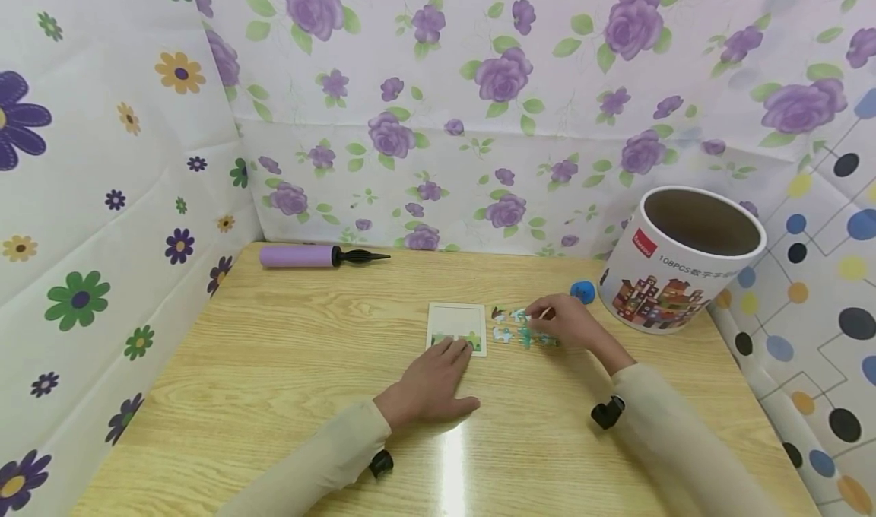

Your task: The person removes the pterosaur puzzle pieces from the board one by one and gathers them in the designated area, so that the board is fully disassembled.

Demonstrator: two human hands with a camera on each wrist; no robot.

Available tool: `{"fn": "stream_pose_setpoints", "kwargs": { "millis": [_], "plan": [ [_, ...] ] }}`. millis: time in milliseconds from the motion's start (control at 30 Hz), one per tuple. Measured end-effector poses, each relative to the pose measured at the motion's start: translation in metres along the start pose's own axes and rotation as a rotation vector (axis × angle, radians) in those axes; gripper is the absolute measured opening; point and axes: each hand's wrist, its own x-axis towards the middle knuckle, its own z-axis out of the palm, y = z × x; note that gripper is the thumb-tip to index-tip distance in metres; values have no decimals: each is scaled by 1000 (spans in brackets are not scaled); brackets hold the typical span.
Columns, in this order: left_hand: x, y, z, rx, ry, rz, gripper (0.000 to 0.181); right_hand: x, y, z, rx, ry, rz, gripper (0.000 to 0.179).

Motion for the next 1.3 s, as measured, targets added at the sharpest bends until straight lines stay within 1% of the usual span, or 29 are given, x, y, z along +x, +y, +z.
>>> {"fn": "stream_pose_setpoints", "kwargs": {
  "millis": [133, 267, 367, 500, 567, 733, 867, 1067, 1300],
  "plan": [
    [0, 3, 0, 26, 5, -10, 87, 11, -12, 9, 14, -23, -46, 20],
    [1, 9, 1, -7, -7, -33, 87, 22, -23, 19, 20, -52, -70, 19],
    [1, 13, 2, -43, -28, -52, 88, 31, -30, 27, 25, -72, -69, 19],
    [0, 15, 4, -43, -49, -59, 89, 42, -38, 38, 29, -93, -84, 18],
    [-1, 15, 6, -61, -55, -61, 90, 46, -42, 42, 28, -102, -95, 19],
    [-4, 15, 8, -72, -36, -39, 91, 55, -54, 50, 51, -131, -121, 21],
    [-6, 14, 8, -59, -12, -23, 87, 62, -63, 57, 58, -146, -142, 21],
    [-6, 15, 7, -61, -15, -30, 85, 73, -73, 70, 37, -156, -188, 19],
    [-5, 14, 8, -34, -7, -26, 85, 78, -83, 81, 53, -184, -183, 18]
  ]
}}
